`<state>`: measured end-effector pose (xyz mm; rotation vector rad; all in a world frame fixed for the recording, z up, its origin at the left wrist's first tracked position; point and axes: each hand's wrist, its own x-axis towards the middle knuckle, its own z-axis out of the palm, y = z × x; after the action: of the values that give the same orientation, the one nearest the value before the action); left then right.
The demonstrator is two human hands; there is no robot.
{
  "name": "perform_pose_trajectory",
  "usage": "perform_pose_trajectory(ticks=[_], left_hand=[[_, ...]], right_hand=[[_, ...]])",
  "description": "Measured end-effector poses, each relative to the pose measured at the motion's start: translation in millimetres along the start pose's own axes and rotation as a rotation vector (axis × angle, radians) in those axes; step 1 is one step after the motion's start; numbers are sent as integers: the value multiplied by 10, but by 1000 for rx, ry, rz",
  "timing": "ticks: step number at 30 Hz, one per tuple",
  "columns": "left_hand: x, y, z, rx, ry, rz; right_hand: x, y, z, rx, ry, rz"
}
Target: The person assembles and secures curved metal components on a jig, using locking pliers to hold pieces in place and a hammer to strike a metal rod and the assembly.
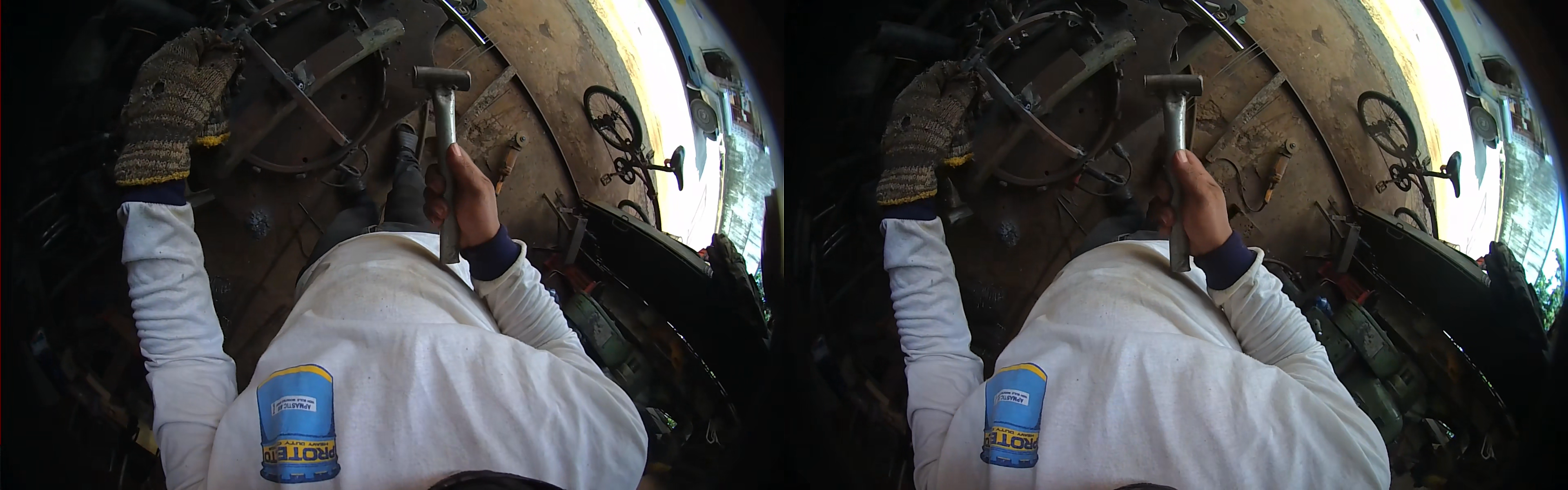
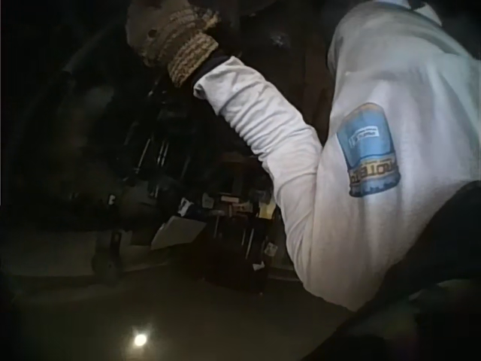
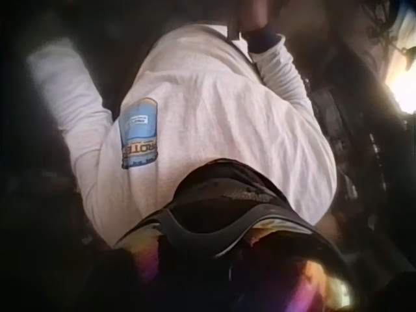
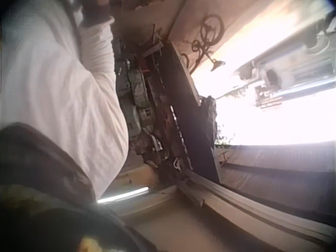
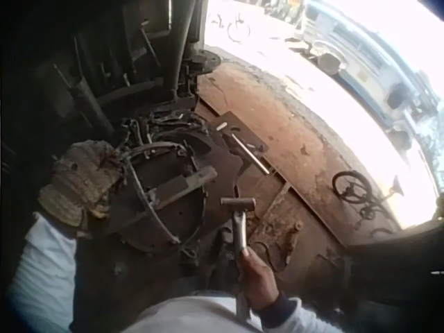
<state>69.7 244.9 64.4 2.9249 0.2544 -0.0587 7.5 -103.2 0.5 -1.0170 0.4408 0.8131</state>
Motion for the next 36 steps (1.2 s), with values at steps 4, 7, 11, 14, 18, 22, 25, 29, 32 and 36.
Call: perform_pose_trajectory(ticks=[4, 7, 11, 14, 18, 22, 25, 29, 32, 36], left_hand=[[1, -17, 71, 15, 49, 15], [-22, -39, 92, 83, 115, 54], [-23, -45, 139, 110, 159, 46], [-12, -57, 150, 119, 169, 80], [-21, -19, 143, 35, 105, 6], [-32, 13, 112, 93, 112, 29], [-37, -40, 124, 105, 125, 35], [-36, 42, 82, 102, 80, -26], [-32, -1, 110, 51, 84, -42], [-36, 1, 99, 14, 55, -67]], right_hand=[[24, 88, 88, -35, 8, -36], [22, 51, 85, -137, -52, 1], [29, 88, 90, 81, 86, -80], [53, 128, 102, -1, 106, -94], [67, 136, 113, -102, 18, -52], [91, 150, 75, -129, 15, -41], [61, 117, 85, -132, -3, -32], [80, 83, 93, -139, 4, -15], [74, 72, 66, -134, -21, -20], [62, 56, 75, -121, 7, -20]])
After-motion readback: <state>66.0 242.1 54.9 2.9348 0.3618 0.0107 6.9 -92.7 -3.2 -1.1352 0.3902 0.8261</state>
